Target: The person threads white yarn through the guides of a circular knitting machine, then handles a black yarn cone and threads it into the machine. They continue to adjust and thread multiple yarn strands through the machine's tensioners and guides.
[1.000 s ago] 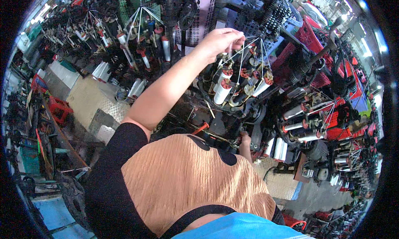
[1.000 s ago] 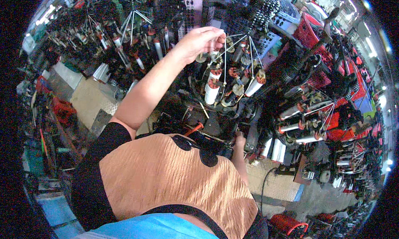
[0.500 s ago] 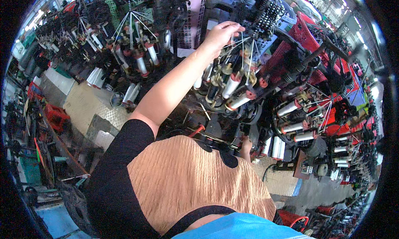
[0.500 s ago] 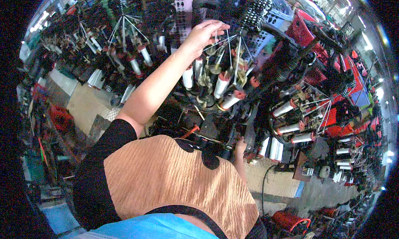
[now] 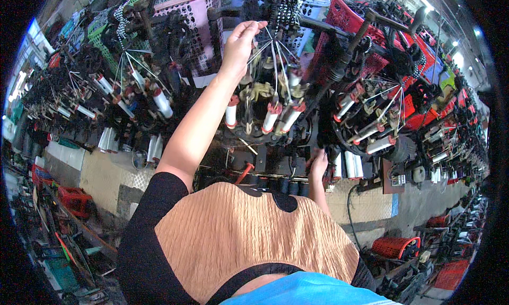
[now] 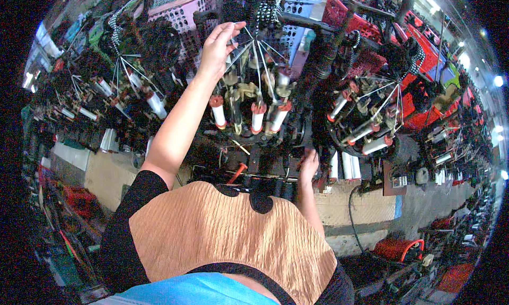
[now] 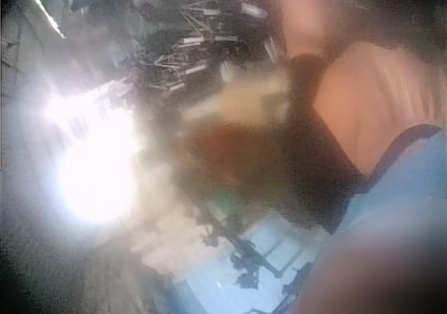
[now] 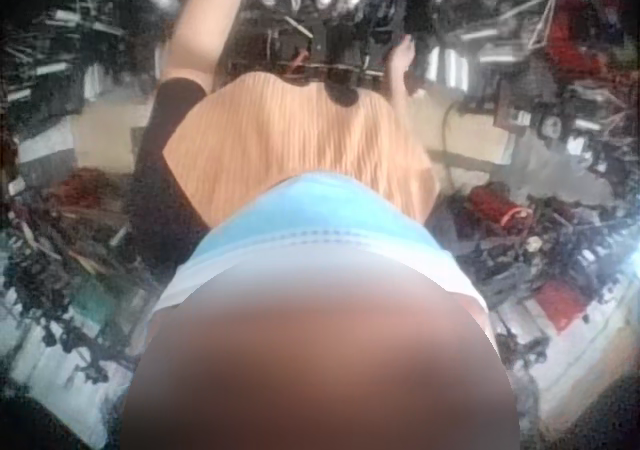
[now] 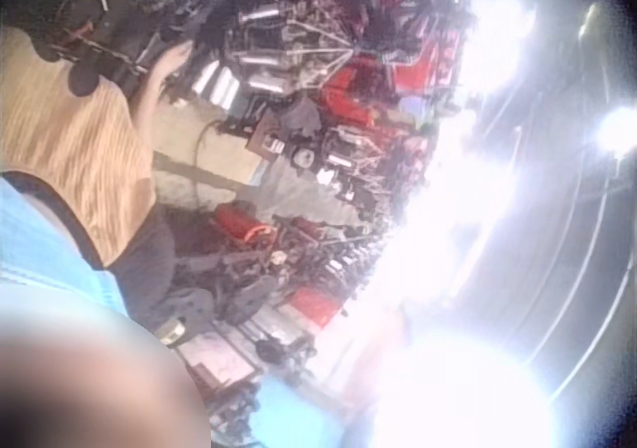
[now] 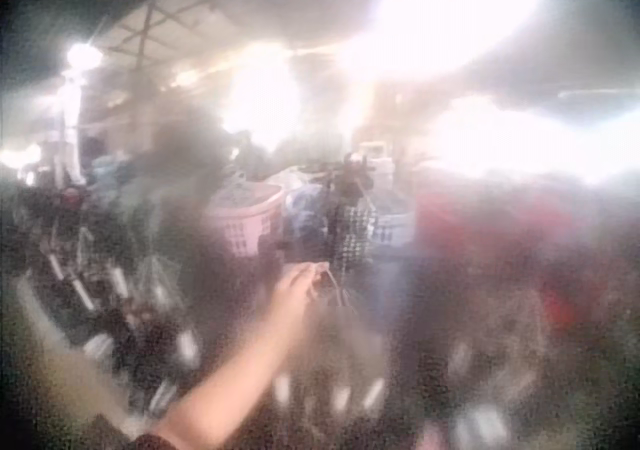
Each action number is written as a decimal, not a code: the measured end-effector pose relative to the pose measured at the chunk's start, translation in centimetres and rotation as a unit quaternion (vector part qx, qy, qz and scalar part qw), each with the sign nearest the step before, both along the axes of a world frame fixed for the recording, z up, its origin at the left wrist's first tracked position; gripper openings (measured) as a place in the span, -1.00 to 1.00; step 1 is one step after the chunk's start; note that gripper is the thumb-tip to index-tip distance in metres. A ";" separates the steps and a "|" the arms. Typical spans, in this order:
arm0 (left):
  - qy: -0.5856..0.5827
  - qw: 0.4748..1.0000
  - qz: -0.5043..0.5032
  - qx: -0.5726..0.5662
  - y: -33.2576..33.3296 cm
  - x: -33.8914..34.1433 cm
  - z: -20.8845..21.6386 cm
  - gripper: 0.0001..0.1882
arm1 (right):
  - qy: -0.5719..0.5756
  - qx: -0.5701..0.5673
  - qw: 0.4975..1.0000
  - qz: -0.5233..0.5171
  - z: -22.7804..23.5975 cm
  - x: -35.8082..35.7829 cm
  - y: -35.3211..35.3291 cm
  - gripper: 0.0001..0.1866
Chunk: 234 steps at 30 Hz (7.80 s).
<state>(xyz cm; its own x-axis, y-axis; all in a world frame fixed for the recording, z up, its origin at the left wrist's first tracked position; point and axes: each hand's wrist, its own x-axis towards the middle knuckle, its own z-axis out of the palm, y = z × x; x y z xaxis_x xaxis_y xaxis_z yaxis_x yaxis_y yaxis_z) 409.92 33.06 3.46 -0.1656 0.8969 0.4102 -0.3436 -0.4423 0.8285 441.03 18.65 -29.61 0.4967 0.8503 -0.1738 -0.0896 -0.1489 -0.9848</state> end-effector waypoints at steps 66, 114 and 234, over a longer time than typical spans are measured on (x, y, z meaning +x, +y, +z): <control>0.698 0.462 0.027 -0.547 -31.3 -53.2 -35.2 -0.67 | -0.420 0.117 0.846 0.306 13.8 -16.0 -7.7 -0.74; 0.621 0.631 -0.449 0.120 -18.9 52.3 -20.0 -0.71 | -0.206 -0.464 0.857 0.090 -13.1 43.7 -44.9 -0.67; 0.270 0.933 -0.183 -0.151 -18.5 129.4 -10.2 -0.70 | -0.512 0.279 0.698 0.417 27.6 119.5 -4.1 -0.84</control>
